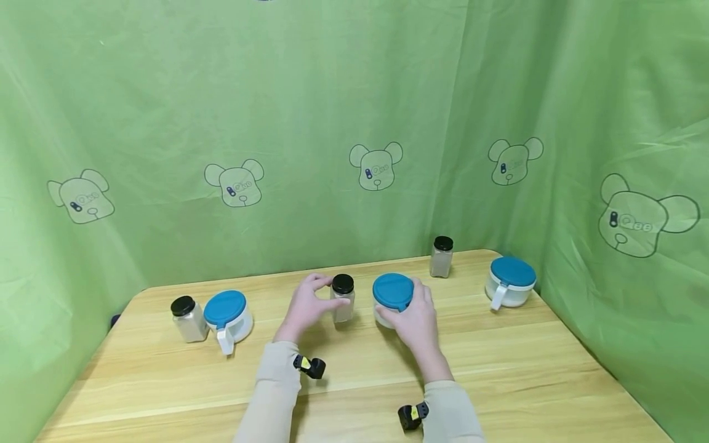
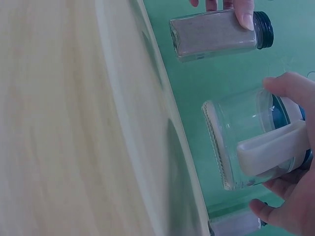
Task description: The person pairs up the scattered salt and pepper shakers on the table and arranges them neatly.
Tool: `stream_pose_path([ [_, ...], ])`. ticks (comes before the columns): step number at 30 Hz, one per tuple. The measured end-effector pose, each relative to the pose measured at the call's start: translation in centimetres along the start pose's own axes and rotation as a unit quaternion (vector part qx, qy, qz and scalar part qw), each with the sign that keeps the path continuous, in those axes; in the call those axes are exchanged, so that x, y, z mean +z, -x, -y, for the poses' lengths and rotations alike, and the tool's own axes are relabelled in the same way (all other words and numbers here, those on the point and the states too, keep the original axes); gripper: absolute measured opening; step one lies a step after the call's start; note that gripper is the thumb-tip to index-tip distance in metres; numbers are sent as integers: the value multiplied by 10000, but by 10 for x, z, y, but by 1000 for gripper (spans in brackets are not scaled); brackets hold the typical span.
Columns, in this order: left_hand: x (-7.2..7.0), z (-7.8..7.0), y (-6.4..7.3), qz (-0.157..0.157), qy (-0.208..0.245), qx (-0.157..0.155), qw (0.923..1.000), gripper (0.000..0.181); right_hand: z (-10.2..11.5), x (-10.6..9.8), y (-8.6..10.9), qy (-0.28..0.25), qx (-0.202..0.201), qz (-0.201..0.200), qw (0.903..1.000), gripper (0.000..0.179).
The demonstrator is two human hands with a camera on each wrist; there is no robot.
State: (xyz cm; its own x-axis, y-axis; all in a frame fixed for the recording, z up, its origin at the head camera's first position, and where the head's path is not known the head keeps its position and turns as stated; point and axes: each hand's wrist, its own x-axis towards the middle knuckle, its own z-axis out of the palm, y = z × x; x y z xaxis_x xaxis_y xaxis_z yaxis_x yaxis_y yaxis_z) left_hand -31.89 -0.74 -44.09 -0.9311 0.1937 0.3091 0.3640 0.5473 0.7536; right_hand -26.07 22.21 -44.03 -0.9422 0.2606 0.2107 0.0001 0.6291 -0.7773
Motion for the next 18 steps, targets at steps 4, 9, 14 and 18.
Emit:
stream_pose_path([
  [4,-5,3,0,24,50,-58,10000,70,4,5,-1,-23,24,4,10000,101],
  [9,-10,4,1,-24,125,-105,9999,71,9,11,-1,-99,65,12,9999,99],
  [14,-14,7,2,-61,231,-112,9997,72,13,18,-3,-171,93,-22,9998,98],
  [18,-17,11,1,-69,301,-119,9995,72,14,24,-4,-226,60,-84,9997,97],
])
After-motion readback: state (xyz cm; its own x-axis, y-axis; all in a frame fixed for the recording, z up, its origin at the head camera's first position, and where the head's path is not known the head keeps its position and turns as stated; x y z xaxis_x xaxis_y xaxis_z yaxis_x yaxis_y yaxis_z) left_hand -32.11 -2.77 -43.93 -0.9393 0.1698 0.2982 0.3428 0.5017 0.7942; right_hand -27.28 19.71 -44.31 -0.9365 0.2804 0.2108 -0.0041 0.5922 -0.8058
